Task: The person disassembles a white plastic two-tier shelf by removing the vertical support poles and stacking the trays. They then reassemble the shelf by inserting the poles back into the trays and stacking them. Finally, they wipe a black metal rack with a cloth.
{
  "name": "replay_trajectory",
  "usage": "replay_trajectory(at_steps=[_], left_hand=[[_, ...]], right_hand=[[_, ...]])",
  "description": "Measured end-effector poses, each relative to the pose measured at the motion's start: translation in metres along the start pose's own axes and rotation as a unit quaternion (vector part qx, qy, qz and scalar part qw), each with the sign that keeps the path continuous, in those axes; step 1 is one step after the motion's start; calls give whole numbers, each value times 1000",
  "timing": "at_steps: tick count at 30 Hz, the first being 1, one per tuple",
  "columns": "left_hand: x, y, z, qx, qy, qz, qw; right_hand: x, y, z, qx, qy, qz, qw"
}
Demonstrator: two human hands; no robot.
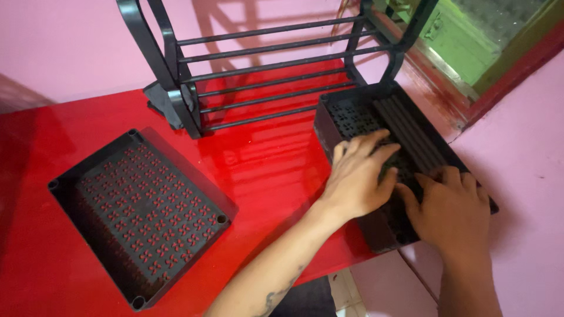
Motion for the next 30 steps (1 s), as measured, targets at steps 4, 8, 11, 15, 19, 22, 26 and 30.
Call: replay_trajectory(at_steps=[4, 8, 11, 15, 19, 22, 26, 30], left_hand=[[2, 35, 40, -91, -16, 43, 995], [7, 90, 87, -71, -107, 100, 987], [12, 144, 128, -75, -183, 179, 964], [15, 228, 176, -134, -295, 275, 905], [21, 293, 213, -211, -306, 340, 864], [34, 325, 225, -203, -202, 392, 874], [32, 331, 213, -139, -131, 424, 885], [8, 318, 195, -214, -105, 367, 899]], right_hand=[[14, 15, 40, -130, -152, 37, 979], [54, 44, 62, -120, -317, 69, 938], [111, 46, 60, -70, -410, 163, 895], [202, 46, 31, 102, -460, 269, 840], [264, 44, 22, 95, -431, 352, 826], [281, 48, 14, 82, -426, 361, 825], [270, 46, 1, 133, -477, 322, 806], [231, 43, 11, 92, -481, 360, 794]])
Point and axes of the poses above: each hand's wrist, its own y-axis away from the middle knuckle, its own z-axis out of the back of the hand, x = y × z, the point moved 5 cm from there along -y, towards the middle knuckle, and after that the axes turned 9 degrees about x, right-handed, at the moved point
